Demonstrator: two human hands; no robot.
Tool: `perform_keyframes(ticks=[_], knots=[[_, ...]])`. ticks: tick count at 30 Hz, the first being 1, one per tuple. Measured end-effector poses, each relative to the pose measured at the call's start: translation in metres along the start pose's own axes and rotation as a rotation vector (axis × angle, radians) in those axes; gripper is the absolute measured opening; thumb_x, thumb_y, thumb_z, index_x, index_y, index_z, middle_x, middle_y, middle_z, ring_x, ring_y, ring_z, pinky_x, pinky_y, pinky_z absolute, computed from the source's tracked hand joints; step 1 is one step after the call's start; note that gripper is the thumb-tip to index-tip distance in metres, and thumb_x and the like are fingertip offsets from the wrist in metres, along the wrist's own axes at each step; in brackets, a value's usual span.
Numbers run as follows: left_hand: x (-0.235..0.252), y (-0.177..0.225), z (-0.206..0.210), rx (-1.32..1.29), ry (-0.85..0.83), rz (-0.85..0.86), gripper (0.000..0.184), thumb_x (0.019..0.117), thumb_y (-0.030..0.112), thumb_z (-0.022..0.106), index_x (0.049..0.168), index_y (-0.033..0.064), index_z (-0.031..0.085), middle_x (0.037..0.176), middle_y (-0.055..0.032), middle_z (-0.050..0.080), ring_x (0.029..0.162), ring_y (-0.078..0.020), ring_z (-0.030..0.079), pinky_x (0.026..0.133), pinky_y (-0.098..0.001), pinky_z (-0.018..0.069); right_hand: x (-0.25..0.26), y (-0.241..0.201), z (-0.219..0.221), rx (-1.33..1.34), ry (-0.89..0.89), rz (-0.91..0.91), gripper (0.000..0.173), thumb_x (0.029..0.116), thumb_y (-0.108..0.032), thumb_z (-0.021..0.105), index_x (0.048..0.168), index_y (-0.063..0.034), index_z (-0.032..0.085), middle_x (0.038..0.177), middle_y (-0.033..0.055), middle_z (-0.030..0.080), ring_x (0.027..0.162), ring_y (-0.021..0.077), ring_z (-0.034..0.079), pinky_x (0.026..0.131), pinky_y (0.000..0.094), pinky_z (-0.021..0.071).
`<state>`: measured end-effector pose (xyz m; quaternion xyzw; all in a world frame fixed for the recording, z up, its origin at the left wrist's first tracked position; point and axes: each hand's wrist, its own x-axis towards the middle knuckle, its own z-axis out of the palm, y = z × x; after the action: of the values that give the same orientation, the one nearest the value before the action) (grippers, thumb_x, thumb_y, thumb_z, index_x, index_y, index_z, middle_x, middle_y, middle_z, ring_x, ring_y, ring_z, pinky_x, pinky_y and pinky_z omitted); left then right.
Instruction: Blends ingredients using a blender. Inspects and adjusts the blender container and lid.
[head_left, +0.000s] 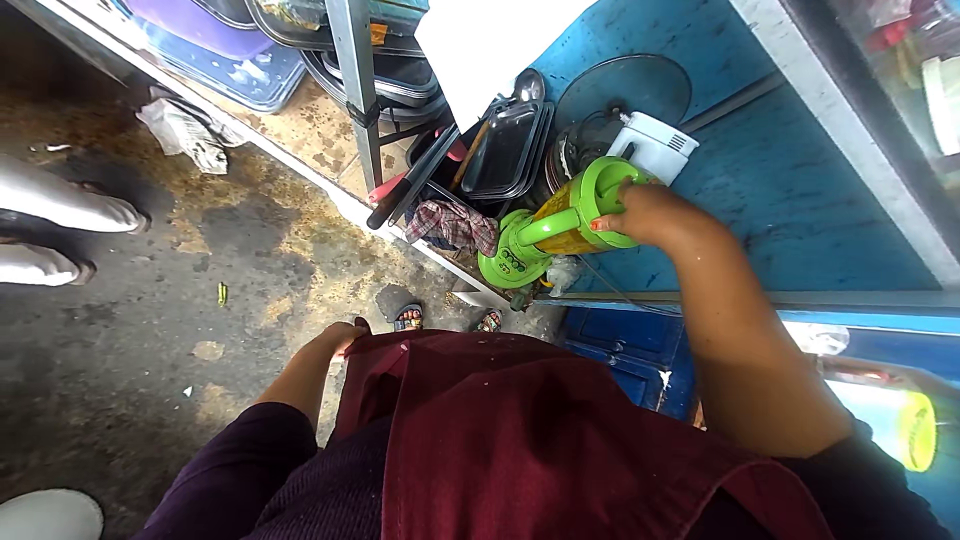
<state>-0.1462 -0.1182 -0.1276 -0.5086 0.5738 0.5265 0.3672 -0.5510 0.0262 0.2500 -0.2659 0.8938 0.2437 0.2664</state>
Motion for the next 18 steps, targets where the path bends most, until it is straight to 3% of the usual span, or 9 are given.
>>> perform_keyframes(ticks=[3, 6, 10, 12, 15, 17, 18], knots=[[-0.027, 0.024, 0.003, -0.496, -0.081, -0.093, 0.039, 0.1045, 0.037, 0.055, 0.123, 0.0027, 0.061, 0.11, -0.014, 0.064, 0.097, -0.0218, 0.062, 0.085, -0.0415, 0.052, 0.0, 0.0, 0.001, -0.007, 0.005, -0.002, 0.091, 0.0996, -0.05, 0.065, 0.155, 0.0123, 0.029, 0.146, 0.0394, 0.046, 0.14, 0.0546, 0.042, 0.11, 0.0678, 0.0379], [-0.042, 0.052, 0.004, -0.725, -0.148, -0.067, 0.028, 0.1069, 0.031, 0.046, 0.117, 0.008, 0.057, 0.095, -0.008, 0.06, 0.076, -0.0159, 0.059, 0.068, -0.0329, 0.0513, 0.001, 0.001, 0.001, -0.005, 0.011, -0.01, 0.091, 0.0995, -0.049, 0.065, 0.154, 0.0137, 0.028, 0.144, 0.0409, 0.047, 0.139, 0.0559, 0.043, 0.11, 0.0686, 0.0387], [-0.05, 0.091, 0.022, -0.933, -0.115, 0.119, 0.035, 0.1075, 0.034, 0.043, 0.128, 0.0099, 0.056, 0.101, -0.0117, 0.066, 0.085, -0.022, 0.065, 0.074, -0.0425, 0.0547, 0.002, 0.001, 0.002, -0.019, 0.007, -0.011, 0.09, 0.0998, -0.049, 0.065, 0.153, 0.0141, 0.029, 0.142, 0.0409, 0.048, 0.138, 0.0554, 0.045, 0.109, 0.0683, 0.0396], [-0.05, 0.111, 0.034, -0.959, -0.117, 0.264, 0.034, 0.1081, 0.032, 0.042, 0.134, 0.0135, 0.054, 0.102, -0.0099, 0.066, 0.087, -0.0206, 0.064, 0.075, -0.042, 0.0536, 0.003, 0.0, 0.001, -0.019, 0.001, -0.001, 0.091, 0.0998, -0.048, 0.065, 0.154, 0.0142, 0.028, 0.143, 0.0412, 0.047, 0.139, 0.0553, 0.044, 0.109, 0.0685, 0.039], [-0.056, 0.143, 0.047, -0.856, -0.145, 0.506, 0.036, 0.1119, 0.026, 0.036, 0.133, 0.0042, 0.054, 0.11, -0.0086, 0.064, 0.093, -0.0138, 0.062, 0.084, -0.0336, 0.0522, 0.002, 0.0, 0.0, -0.021, -0.008, -0.003, 0.091, 0.1001, -0.048, 0.065, 0.154, 0.0147, 0.028, 0.144, 0.0412, 0.047, 0.139, 0.0555, 0.043, 0.11, 0.0682, 0.0385], [-0.062, 0.161, 0.052, -0.686, -0.159, 0.637, 0.039, 0.1127, 0.023, 0.034, 0.133, -0.0019, 0.057, 0.123, -0.0136, 0.063, 0.108, -0.0151, 0.061, 0.097, -0.0348, 0.0493, 0.001, -0.001, -0.001, -0.027, -0.012, -0.005, 0.091, 0.1003, -0.048, 0.064, 0.154, 0.0146, 0.027, 0.144, 0.0409, 0.047, 0.138, 0.0551, 0.045, 0.109, 0.0675, 0.0392], [-0.064, 0.17, 0.055, -0.614, -0.159, 0.67, 0.039, 0.1128, 0.022, 0.034, 0.133, -0.0033, 0.056, 0.125, -0.0159, 0.062, 0.11, -0.0172, 0.06, 0.099, -0.0365, 0.0483, 0.0, -0.002, -0.002, -0.027, -0.015, -0.005, 0.091, 0.1004, -0.048, 0.064, 0.154, 0.0146, 0.027, 0.143, 0.0409, 0.047, 0.137, 0.055, 0.045, 0.109, 0.0672, 0.0397]])
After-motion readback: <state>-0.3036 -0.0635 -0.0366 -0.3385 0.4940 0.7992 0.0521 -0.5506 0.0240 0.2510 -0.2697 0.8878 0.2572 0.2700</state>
